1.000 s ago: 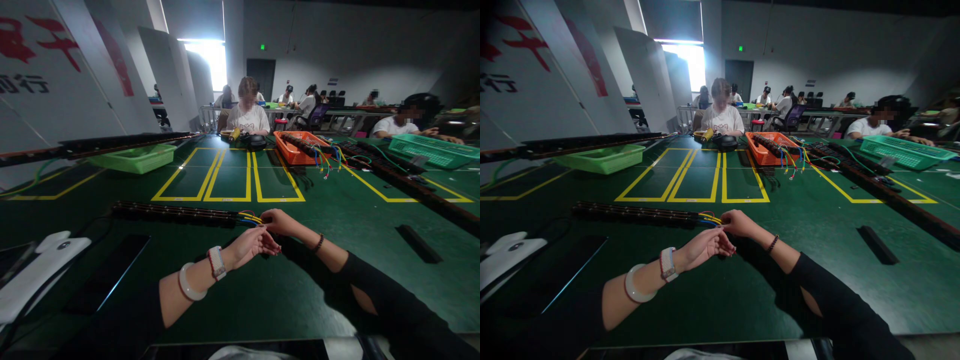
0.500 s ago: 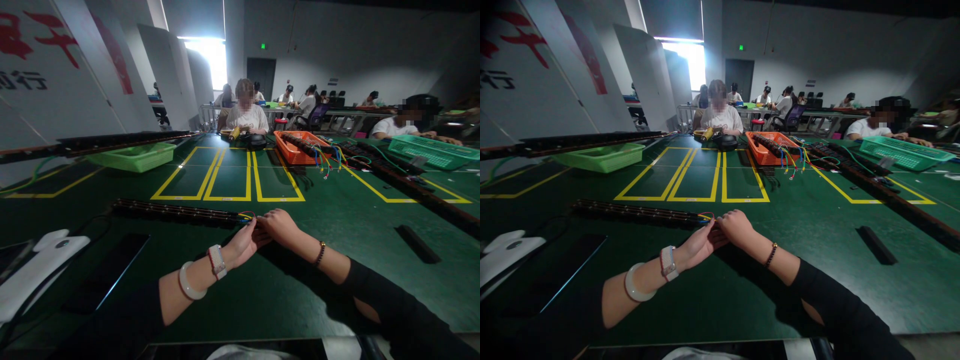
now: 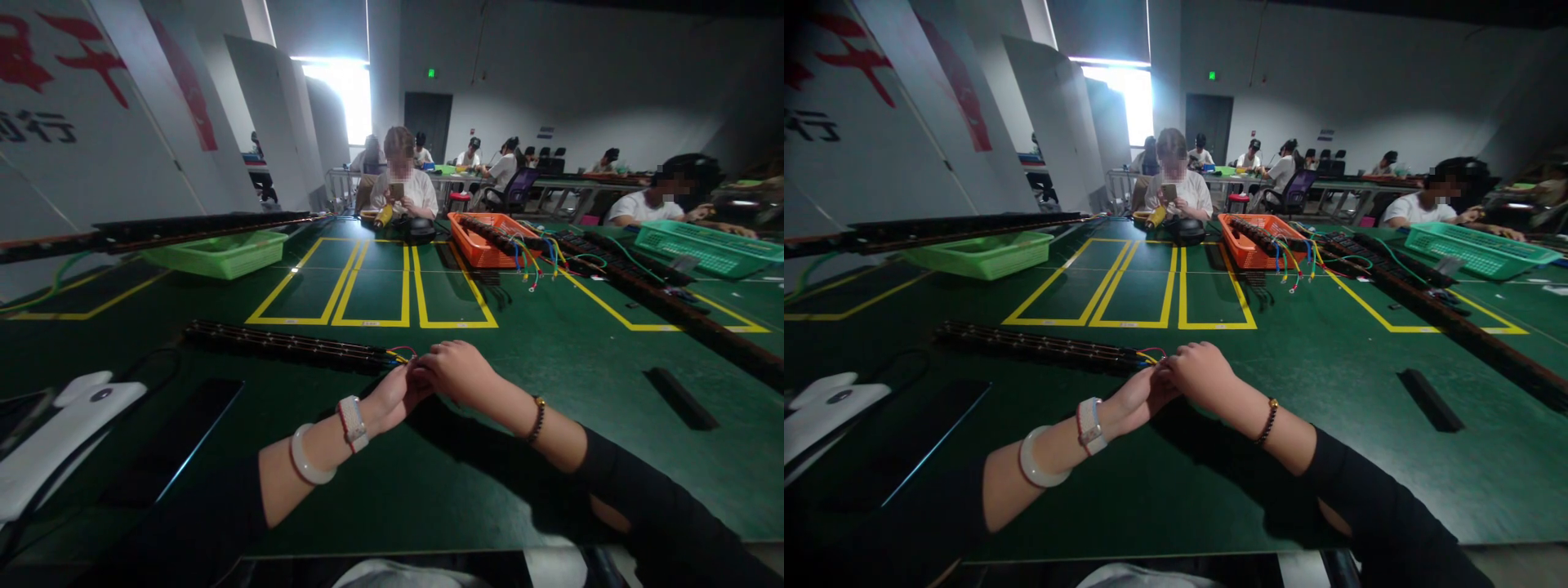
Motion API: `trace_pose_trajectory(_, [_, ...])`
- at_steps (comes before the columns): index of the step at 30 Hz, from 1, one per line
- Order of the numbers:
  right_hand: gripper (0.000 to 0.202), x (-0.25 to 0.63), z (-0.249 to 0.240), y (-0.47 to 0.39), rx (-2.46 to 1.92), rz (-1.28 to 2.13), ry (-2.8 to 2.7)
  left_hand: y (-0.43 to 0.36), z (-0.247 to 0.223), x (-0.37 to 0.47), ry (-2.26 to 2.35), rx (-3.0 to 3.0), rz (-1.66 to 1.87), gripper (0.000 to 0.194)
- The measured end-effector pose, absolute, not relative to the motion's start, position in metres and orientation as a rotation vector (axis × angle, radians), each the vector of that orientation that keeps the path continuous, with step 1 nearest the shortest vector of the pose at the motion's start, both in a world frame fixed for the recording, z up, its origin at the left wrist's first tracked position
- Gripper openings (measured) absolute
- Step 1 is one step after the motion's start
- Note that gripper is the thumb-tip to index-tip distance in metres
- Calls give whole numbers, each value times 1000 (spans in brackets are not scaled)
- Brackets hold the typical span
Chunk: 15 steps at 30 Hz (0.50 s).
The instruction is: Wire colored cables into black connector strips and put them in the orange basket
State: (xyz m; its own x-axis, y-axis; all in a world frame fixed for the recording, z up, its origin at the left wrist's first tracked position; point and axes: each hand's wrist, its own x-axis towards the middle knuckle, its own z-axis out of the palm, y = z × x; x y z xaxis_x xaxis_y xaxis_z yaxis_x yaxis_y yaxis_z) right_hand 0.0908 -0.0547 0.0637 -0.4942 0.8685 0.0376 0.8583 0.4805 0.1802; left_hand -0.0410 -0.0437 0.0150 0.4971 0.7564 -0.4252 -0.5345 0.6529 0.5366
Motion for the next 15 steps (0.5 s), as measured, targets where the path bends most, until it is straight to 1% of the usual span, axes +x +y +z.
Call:
trace_pose_trajectory(3, [38, 100, 79, -54, 1715, 134, 2548, -43, 11, -42, 637, 404, 771, 25])
trace_pose_trajectory(6, [36, 103, 81, -55, 1740, 39, 2468, -41, 6, -43, 622, 425, 771, 26])
trace_pose_trajectory(11, [27, 101, 73, -57, 1652, -52, 2425, -39, 1, -42, 632, 444, 777, 28])
trace_pose_trajectory(15, [27, 104, 77, -55, 1692, -180, 2419, -40, 1, -43, 611, 505, 754, 34])
